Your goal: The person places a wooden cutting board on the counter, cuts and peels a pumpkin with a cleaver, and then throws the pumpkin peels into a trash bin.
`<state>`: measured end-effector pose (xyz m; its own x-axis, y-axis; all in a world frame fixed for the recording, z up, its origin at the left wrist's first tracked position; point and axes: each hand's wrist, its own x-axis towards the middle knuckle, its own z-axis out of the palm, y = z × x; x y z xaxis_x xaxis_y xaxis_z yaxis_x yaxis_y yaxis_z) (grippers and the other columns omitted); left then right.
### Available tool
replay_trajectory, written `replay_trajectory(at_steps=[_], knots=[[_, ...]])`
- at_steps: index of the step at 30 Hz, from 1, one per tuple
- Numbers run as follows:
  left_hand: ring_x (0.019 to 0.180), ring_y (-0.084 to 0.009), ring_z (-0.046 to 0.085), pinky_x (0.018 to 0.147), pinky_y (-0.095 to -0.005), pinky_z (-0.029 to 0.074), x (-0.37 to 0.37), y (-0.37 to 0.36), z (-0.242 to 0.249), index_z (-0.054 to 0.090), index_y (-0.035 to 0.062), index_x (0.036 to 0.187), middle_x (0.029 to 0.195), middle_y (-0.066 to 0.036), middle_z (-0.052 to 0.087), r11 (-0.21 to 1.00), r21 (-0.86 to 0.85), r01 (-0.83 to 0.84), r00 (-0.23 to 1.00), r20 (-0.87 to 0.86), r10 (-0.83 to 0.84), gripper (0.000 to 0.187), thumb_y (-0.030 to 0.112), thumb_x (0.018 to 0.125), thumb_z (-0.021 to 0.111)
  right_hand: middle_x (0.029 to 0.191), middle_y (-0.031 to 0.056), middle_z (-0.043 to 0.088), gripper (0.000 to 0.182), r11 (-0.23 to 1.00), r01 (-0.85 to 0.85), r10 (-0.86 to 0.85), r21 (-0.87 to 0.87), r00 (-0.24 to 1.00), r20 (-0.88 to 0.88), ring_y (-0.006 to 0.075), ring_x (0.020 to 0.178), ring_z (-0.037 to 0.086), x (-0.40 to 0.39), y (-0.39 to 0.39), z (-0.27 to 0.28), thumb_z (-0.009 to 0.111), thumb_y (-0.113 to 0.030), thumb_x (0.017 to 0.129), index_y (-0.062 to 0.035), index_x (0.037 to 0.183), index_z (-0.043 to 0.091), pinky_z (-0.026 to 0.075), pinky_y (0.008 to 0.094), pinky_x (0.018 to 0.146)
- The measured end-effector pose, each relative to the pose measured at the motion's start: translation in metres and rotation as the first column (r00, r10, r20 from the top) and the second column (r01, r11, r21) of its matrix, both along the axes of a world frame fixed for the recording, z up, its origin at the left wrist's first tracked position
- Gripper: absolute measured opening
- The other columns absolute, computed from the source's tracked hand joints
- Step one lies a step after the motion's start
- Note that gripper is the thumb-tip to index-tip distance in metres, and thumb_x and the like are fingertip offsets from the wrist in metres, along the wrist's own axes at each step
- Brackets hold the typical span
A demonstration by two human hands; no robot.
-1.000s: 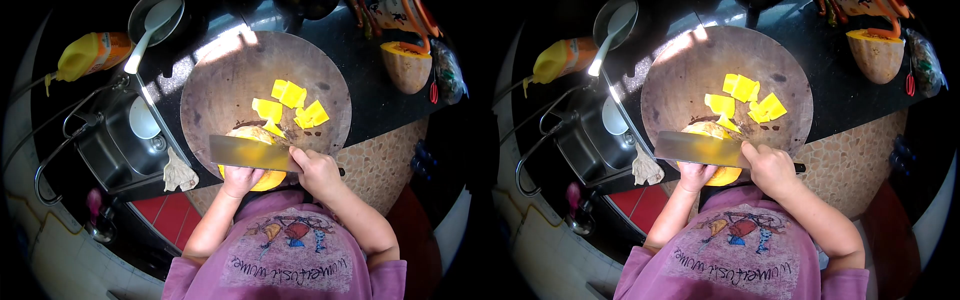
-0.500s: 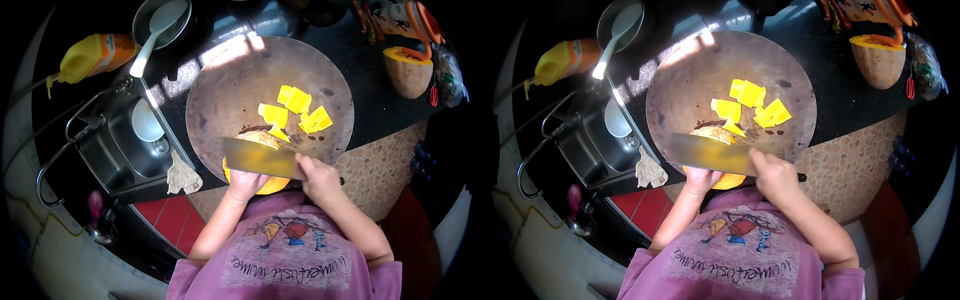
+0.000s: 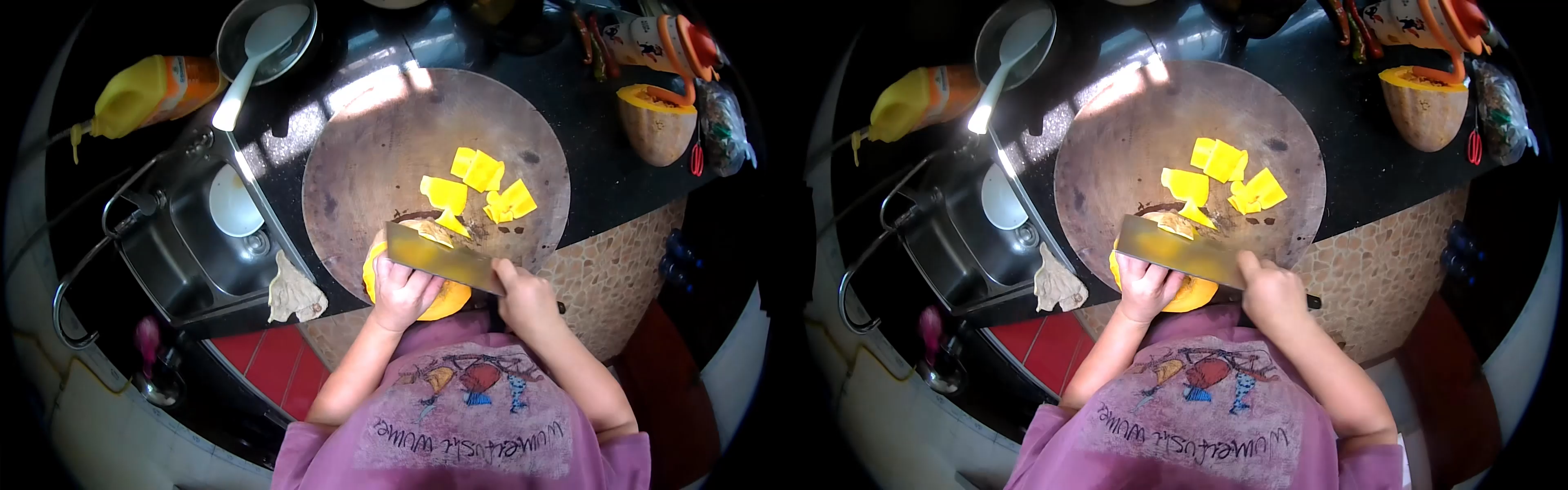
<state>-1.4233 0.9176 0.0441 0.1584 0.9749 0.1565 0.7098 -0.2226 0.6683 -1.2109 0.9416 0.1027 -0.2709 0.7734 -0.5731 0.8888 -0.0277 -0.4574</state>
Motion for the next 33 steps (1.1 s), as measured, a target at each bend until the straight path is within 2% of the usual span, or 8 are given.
replay_trajectory(at_steps=[12,19,21,23,24,25,29,33], knots=[[0.104,-0.0301,0.052,0.091,-0.0419,0.042,0.005,0.000,-0.001,0.071,0.0112,0.090,0.107,-0.006,0.059,1.000,0.016,0.004,1.000,0.005,-0.004,0.032,0.012,0.061,0.084,0.076,0.0189,0.068,0.018,0.981,-0.089,0.102,-0.170,0.992,0.070,0.0388,0.073,0.068,-0.031,0.029,-0.002,0.054,-0.006,0.081,-0.0032,0.100,0.054,0.054,0.0488,0.066],[0.098,-0.0280,0.053,0.088,-0.0398,0.044,0.005,0.005,0.007,0.069,0.0119,0.093,0.102,-0.005,0.059,0.997,0.063,0.037,0.999,-0.009,-0.037,0.033,0.014,0.063,0.084,0.077,0.0176,0.069,0.019,0.991,-0.119,0.120,-0.063,0.993,0.013,0.0344,0.073,0.071,-0.054,0.043,-0.015,0.060,-0.013,0.082,-0.0014,0.097,0.058,0.057,0.0437,0.065],[0.098,-0.0275,0.053,0.088,-0.0395,0.044,0.008,0.005,0.009,0.070,0.0114,0.096,0.102,-0.005,0.060,0.999,0.045,0.020,1.000,0.015,-0.020,0.033,0.013,0.066,0.082,0.078,0.0203,0.069,0.019,0.995,-0.074,0.074,-0.072,0.997,-0.007,0.0356,0.076,0.070,-0.047,0.048,-0.019,0.062,-0.011,0.080,0.0012,0.094,0.061,0.056,0.0439,0.068],[0.099,-0.0276,0.053,0.089,-0.0394,0.043,0.006,0.004,0.007,0.070,0.0115,0.098,0.103,-0.006,0.060,0.998,0.060,0.016,1.000,0.021,-0.018,0.033,0.013,0.067,0.082,0.081,0.0242,0.068,0.026,0.961,0.205,-0.240,-0.186,0.951,-0.192,0.0372,0.082,0.070,-0.031,0.048,-0.041,0.062,-0.011,0.079,0.0056,0.099,0.064,0.055,0.0444,0.073],[0.100,-0.0281,0.053,0.090,-0.0397,0.044,0.006,0.004,0.008,0.070,0.0114,0.098,0.104,-0.006,0.060,0.999,0.044,0.024,0.999,0.027,-0.025,0.033,0.013,0.068,0.081,0.089,0.0233,0.070,0.035,0.856,0.322,-0.428,-0.405,0.880,-0.206,0.0353,0.083,0.069,-0.023,0.051,-0.042,0.060,-0.010,0.084,-0.0029,0.118,0.064,0.053,0.0377,0.074],[0.101,-0.0287,0.053,0.091,-0.0400,0.044,0.004,0.002,0.009,0.070,0.0112,0.099,0.105,-0.006,0.061,0.999,0.022,0.027,0.999,0.032,-0.027,0.032,0.013,0.069,0.081,0.089,0.0233,0.070,0.035,0.859,0.309,-0.418,-0.408,0.884,-0.211,0.0353,0.083,0.069,-0.016,0.049,-0.043,0.060,-0.010,0.084,-0.0029,0.118,0.064,0.053,0.0377,0.074],[0.116,-0.0342,0.048,0.100,-0.0447,0.040,-0.011,-0.015,0.024,0.061,0.0084,0.118,0.124,-0.013,0.055,0.997,0.074,-0.038,0.992,-0.118,0.046,0.048,0.013,0.073,0.078,0.087,0.0234,0.069,0.035,0.918,0.324,-0.373,-0.229,0.901,-0.221,0.0346,0.081,0.069,-0.004,0.041,-0.021,0.061,-0.010,0.084,-0.0045,0.119,0.064,0.053,0.0380,0.072],[0.121,-0.0395,0.041,0.105,-0.0482,0.034,-0.014,-0.022,0.024,0.048,0.0018,0.131,0.132,-0.021,0.046,0.909,-0.166,-0.382,0.905,-0.269,0.330,0.064,0.018,0.076,0.077,0.081,0.0225,0.068,0.033,0.986,0.167,-0.164,-0.003,0.969,-0.187,0.0370,0.079,0.068,-0.005,0.041,-0.013,0.061,-0.013,0.085,-0.0062,0.117,0.066,0.054,0.0472,0.072]])
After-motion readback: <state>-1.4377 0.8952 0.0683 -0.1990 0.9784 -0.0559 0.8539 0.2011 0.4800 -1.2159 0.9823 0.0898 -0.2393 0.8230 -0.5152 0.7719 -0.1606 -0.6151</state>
